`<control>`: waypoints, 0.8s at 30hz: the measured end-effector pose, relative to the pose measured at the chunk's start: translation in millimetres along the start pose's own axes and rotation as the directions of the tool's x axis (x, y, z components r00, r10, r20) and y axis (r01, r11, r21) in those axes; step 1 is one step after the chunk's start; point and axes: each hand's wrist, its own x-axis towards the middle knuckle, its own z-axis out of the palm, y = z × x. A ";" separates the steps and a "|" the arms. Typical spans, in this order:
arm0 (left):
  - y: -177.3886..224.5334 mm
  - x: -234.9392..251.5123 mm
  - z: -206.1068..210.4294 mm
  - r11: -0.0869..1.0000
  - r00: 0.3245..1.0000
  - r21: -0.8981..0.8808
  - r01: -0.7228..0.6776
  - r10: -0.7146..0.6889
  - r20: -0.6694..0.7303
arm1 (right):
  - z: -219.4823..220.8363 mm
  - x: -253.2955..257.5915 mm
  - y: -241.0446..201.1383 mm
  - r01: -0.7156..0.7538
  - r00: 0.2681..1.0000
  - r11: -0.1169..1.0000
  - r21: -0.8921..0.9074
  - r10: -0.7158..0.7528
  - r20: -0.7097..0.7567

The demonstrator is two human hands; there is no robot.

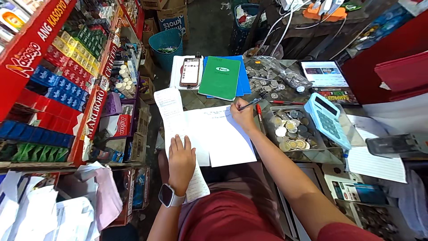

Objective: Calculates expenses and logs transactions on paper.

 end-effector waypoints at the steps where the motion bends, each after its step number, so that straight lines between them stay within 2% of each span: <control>1: 0.3 -0.2 -0.3 1.000 1.000 0.004 0.000 0.000 -0.001 | 0.4 -0.3 0.2 0.003 1.000 1.000 -0.007 -0.003 0.007; 3: 0.2 -0.6 -2.0 1.000 1.000 0.004 0.004 -0.004 0.015 | 0.5 -0.6 0.5 -0.013 1.000 1.000 0.005 0.013 0.005; 7: 3.4 2.1 -6.1 0.998 0.996 -0.043 0.035 -0.031 0.078 | -6.8 2.5 -0.1 -0.138 0.990 0.987 0.081 0.137 0.016; 10: 5.8 3.4 -10.7 0.994 0.993 -0.080 0.079 -0.071 0.098 | -5.3 6.9 10.3 -0.129 0.991 0.989 0.070 0.127 0.031; 13: 4.3 6.9 -16.2 0.988 0.976 -0.085 0.131 -0.114 0.186 | 2.8 11.2 8.0 -0.117 0.993 0.990 0.074 0.115 0.033; 16: 3.3 9.0 -20.8 0.988 0.963 -0.080 0.133 -0.110 0.244 | 4.5 12.8 1.2 -0.145 0.989 0.986 0.081 0.142 0.044; 20: 5.4 10.6 -21.7 0.988 0.958 -0.073 0.134 -0.110 0.265 | -7.0 16.4 1.4 -0.161 0.980 0.985 0.056 0.153 0.127; 24: 5.0 9.1 -21.7 0.988 0.963 -0.072 0.138 -0.117 0.244 | -4.3 9.0 1.7 -0.062 0.997 0.997 0.036 0.060 0.044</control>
